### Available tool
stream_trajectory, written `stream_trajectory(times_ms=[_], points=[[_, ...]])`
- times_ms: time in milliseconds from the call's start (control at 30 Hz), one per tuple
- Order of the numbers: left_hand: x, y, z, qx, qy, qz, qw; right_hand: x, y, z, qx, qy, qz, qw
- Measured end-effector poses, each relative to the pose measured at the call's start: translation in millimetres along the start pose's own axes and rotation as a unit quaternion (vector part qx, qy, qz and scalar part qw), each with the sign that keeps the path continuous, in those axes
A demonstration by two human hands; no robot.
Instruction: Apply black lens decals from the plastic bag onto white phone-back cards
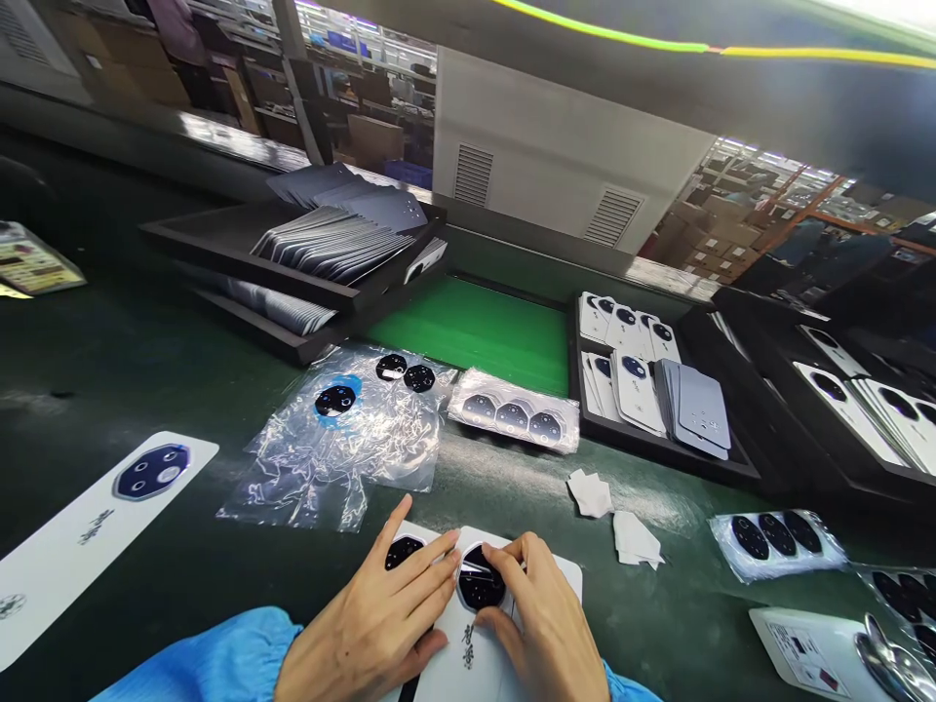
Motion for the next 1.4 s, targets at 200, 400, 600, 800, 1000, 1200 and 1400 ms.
stream_trajectory(times_ms=[200, 400, 600, 800, 1000, 1200, 1400], points=[[-0.9, 1, 0, -0.007, 0.010, -0.007, 1.000, 10, 4, -6, 0.004, -0.010, -0.045, 0.999], [-2.4, -2, -1, -0.019, 0.019, -0.005, 1.000, -8, -10, -6, -0.065, -0.008, -0.021, 0.998], [5.4, 7, 1, -0.015, 0.004, 0.018, 1.000, -10, -11, -7, -0.055, -0.015, -0.020, 0.998], [11.3, 14, 5, -0.006, -0.001, 0.023, 1.000, -8, -7, -8, -0.079, -0.016, -0.038, 0.996], [4.8, 7, 2, -0.004, -0.016, 0.011, 1.000, -13, -5, -12, -0.096, -0.054, -0.027, 0.994], [1.1, 0, 0, -0.012, -0.008, 0.008, 1.000, -12, -5, -14, -0.100, -0.072, -0.038, 0.992], [6.9, 4, 0, -0.010, -0.008, 0.008, 1.000, -12, -7, -15, -0.114, -0.078, -0.054, 0.989]])
Point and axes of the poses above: each hand's wrist, its own y-axis away from the middle knuckle, its own x-axis out of the palm, z = x × y, the point moved 2 cm from there along -y, towards the middle knuckle, and after that the axes turned 2 degrees about -x, right-handed, at the moved point
